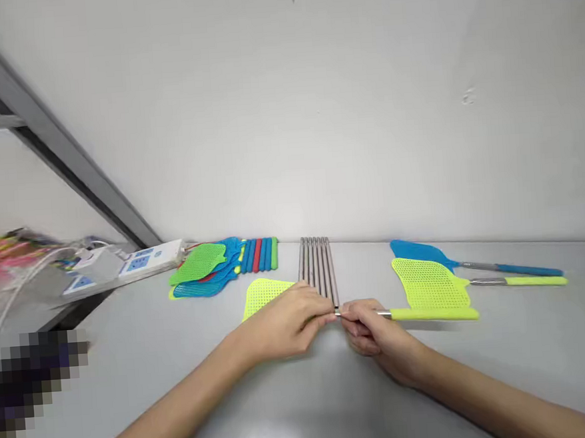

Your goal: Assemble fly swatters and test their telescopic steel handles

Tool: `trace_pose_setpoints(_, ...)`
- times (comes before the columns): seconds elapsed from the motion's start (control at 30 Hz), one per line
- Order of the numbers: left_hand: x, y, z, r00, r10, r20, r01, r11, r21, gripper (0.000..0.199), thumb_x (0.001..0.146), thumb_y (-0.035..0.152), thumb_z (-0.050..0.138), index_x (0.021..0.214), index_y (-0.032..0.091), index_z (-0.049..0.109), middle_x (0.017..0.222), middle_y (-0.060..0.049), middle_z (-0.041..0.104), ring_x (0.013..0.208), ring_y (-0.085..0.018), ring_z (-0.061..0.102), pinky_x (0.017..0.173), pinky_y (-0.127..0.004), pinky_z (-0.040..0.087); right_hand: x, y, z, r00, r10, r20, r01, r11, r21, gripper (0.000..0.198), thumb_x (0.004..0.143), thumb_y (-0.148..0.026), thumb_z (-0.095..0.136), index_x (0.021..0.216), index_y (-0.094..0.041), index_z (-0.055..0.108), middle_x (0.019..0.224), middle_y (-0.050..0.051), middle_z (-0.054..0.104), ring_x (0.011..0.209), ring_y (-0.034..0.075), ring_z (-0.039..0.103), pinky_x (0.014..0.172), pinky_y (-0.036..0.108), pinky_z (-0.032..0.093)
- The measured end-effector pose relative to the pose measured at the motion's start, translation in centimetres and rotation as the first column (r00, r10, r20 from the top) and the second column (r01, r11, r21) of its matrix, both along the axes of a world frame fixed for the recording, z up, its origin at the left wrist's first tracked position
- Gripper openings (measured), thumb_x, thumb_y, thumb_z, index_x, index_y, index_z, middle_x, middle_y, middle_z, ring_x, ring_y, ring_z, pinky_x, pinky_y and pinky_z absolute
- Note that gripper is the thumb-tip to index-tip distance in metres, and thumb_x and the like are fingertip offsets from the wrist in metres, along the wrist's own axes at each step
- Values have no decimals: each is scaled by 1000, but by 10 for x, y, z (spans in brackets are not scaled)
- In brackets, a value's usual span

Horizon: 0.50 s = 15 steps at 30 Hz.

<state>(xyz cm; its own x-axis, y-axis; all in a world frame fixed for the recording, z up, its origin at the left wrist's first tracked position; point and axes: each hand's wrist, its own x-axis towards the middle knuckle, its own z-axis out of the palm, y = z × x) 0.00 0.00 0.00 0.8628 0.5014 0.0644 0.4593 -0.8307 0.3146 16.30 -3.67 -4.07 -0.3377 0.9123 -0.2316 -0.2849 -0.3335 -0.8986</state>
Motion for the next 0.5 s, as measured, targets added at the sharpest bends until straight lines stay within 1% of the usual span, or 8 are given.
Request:
trace_pose_setpoints(0.3,1,-1,4,1000,11,13,-10,1000,-24,27,89,23,33,65,17,43,58,2,46,60,-11,39,66,-24,30,2,-2,3,999,-16,-28,15,999,-36,31,72,-26,48,45,-16,35,40,-9,21,34,2,14,39,24,6)
trace_pose_setpoints(0.5,1,0,4,1000,15,9,-15,1000,-8,28,89,23,31,65,17,43,58,2,46,60,-11,40,66,-24,31,3,-3,3,999,-28,-44,26,998,-63,30,72,-26,48,46,-16,37,41,-9,21,34,2,13,39,23,7)
